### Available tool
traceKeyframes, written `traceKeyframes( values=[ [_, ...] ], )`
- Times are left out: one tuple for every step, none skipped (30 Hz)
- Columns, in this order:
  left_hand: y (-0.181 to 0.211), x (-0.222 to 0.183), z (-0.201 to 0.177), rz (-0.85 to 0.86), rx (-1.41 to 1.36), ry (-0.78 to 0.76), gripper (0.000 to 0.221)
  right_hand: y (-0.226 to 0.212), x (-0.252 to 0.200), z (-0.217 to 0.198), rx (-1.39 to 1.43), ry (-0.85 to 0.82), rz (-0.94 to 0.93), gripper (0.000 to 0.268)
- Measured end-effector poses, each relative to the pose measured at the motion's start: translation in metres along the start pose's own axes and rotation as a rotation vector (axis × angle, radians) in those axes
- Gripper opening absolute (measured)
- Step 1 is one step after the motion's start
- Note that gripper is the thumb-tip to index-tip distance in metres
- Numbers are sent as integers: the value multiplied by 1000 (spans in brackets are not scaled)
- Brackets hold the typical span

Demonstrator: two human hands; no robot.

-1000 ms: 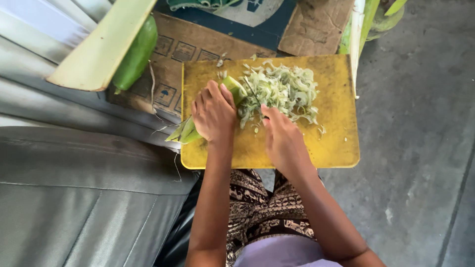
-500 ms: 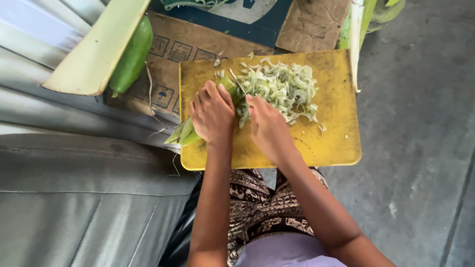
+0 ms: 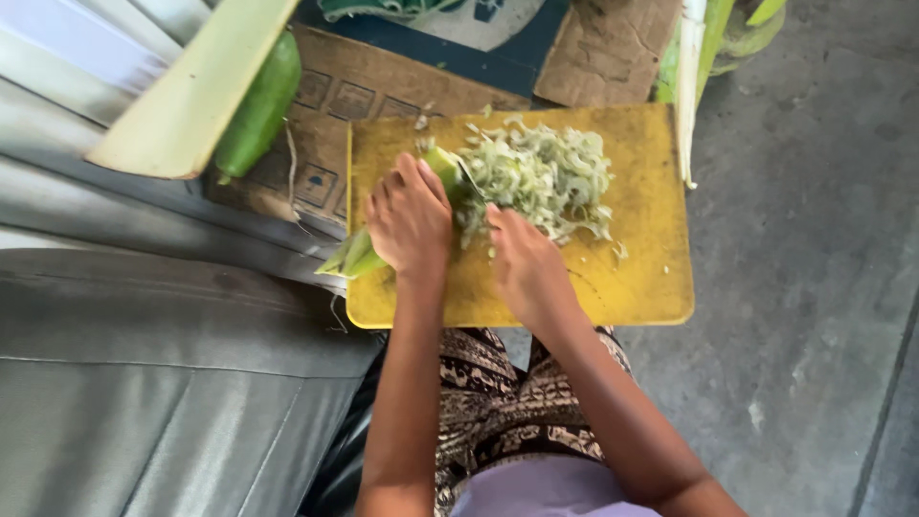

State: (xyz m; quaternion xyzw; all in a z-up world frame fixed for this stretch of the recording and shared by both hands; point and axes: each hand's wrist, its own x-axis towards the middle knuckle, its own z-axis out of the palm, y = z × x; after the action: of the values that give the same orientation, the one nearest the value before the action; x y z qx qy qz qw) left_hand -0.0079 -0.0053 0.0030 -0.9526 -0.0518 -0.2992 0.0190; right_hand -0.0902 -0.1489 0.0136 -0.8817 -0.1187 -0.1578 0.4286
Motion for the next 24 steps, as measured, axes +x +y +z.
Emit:
traceKeyframes(
  values=[
    [0,-2,0,3,1,12,20,2,3,4,-45,15,-32,29],
    [-1,-5,-1,7,2,25,20,3,5,9,-38,8,-1,28],
    [0,-1,0,7,3,52,20,4,14,15,-31,9,16,26],
    [2,2,0,5,5,64,20,5,23,19,-24,9,33,25],
    [2,1,0,0,11,72,20,6,31,23,-42,9,30,25],
    [2,1,0,-4,18,79,19,7,39,27,-61,9,26,24],
    [1,0,1,-10,18,68,20,8,41,29,-78,6,28,24],
    [0,0,3,-17,18,58,20,9,40,30,-67,14,20,25],
    [1,0,5,-25,14,49,20,9,40,30,-60,23,10,26],
    [1,0,6,-25,5,44,20,10,39,28,-52,32,0,27],
    [0,-1,7,-23,-3,40,21,10,34,26,-29,26,-1,30],
    [-1,-1,8,-22,-10,36,21,9,26,21,-5,20,-1,33],
    [-2,0,9,-31,-15,2,21,8,18,17,21,15,-4,36],
    [-2,1,10,-40,-20,-33,21,6,10,14,23,-12,54,32],
    [-3,4,10,-51,-23,-63,21,3,2,11,28,-38,107,29],
    [-2,4,11,-43,-35,-30,21,3,0,9,32,-64,159,26],
    [-2,1,11,-33,-44,1,21,3,2,10,3,-49,126,26],
    [-4,0,11,-22,-52,32,20,5,3,13,-26,-34,93,26],
    [-3,-1,13,-27,-51,27,21,8,1,13,-64,-18,69,26],
    [-3,-1,15,-31,-49,21,22,12,3,17,-43,-3,47,27],
    [-3,-2,16,-38,-50,16,23,16,10,23,-26,11,24,29],
    [-2,-4,16,-46,-61,-19,23,18,15,27,-8,25,1,31],
    [-2,-3,14,-51,-71,-45,24,20,21,31,-33,7,35,28],
    [-2,-1,12,-57,-80,-72,24,20,27,34,-57,-10,68,26]
  ],
)
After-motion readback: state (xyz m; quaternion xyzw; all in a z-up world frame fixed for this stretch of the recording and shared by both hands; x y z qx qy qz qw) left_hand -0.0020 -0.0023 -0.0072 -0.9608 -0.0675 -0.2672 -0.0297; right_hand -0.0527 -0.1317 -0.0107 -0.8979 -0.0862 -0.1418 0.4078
